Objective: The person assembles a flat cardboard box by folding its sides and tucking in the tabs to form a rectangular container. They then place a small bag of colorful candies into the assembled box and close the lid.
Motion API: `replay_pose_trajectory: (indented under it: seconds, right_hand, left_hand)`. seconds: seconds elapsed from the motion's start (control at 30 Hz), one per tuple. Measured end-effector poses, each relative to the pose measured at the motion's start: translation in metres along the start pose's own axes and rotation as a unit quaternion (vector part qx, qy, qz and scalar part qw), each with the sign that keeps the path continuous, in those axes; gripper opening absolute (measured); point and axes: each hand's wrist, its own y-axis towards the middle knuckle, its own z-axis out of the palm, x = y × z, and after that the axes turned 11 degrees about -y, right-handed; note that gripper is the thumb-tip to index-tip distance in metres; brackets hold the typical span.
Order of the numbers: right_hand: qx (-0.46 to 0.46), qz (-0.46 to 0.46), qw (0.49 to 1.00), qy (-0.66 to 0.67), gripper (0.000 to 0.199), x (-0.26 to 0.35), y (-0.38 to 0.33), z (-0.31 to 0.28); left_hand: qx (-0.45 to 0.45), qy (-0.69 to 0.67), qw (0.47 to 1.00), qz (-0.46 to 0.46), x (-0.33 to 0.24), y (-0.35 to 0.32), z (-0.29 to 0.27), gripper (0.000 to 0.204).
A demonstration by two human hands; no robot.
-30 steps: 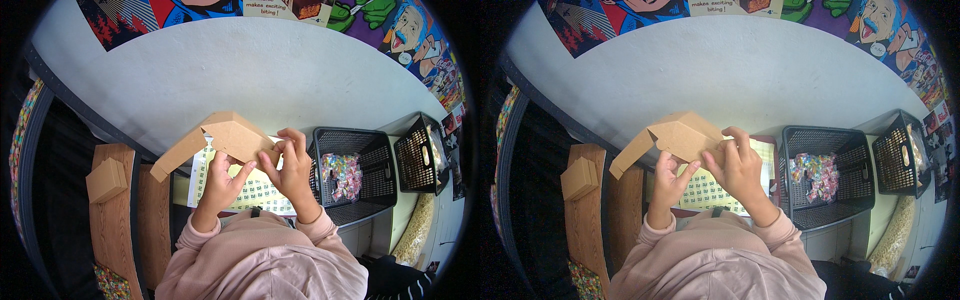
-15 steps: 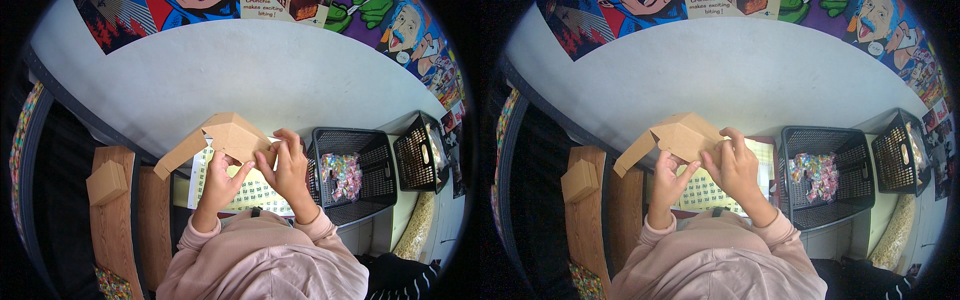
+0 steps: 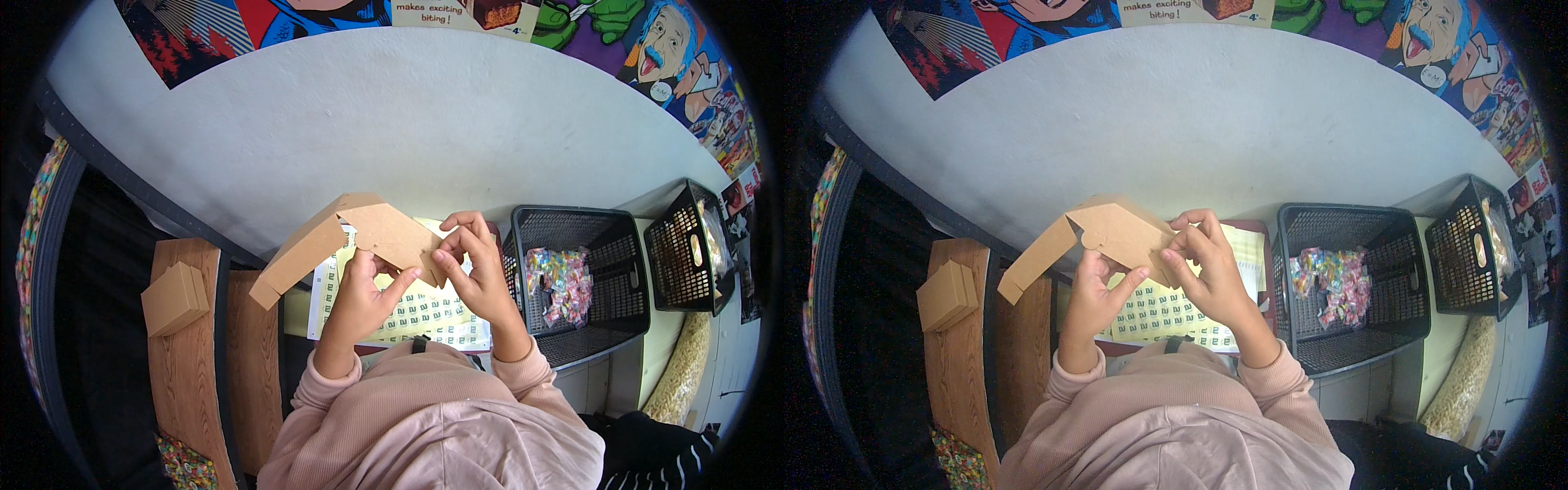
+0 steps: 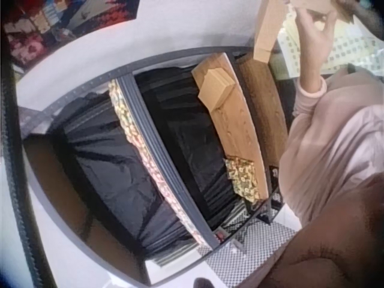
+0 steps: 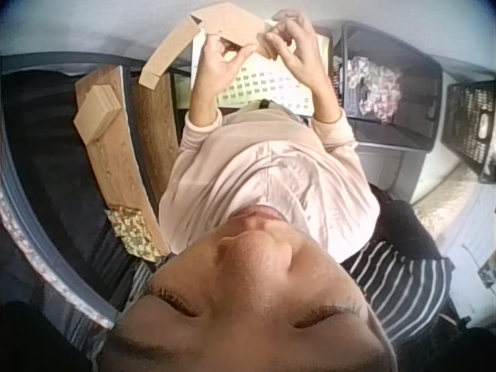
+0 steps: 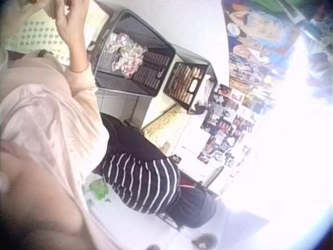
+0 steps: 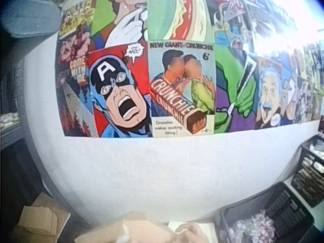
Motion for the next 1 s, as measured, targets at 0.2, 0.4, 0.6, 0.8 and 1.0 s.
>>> replay_pose_trajectory:
  seconds: [0.2,0.4,0.6,0.8,1.0]
  right_hand:
    - [-0.002,0.007,1.0,-0.014,0.013,-0.003,0.001,0.002]
    - [-0.09,-0.055,0.991,-0.08,0.021,-0.003,0.004,0.005]
    - [-0.17,-0.111,0.977,-0.065,0.036,-0.009,-0.007,0.02]
    - [-0.106,-0.162,0.98,-0.034,0.05,-0.008,-0.011,0.016]
    - [-0.1,-0.169,0.979,-0.059,0.054,-0.02,-0.016,0.02]
  left_hand:
    - [-0.029,-0.042,0.998,0.027,0.002,0.003,0.002,0.039]
    - [-0.013,-0.096,0.995,0.035,0.007,0.005,-0.003,0.04]
    - [-0.016,-0.179,0.983,0.037,0.007,0.007,-0.003,0.041]
    - [0.008,-0.202,0.979,-0.012,0.005,0.003,-0.002,0.042]
    - [0.013,-0.207,0.978,-0.031,0.004,0.004,-0.004,0.039]
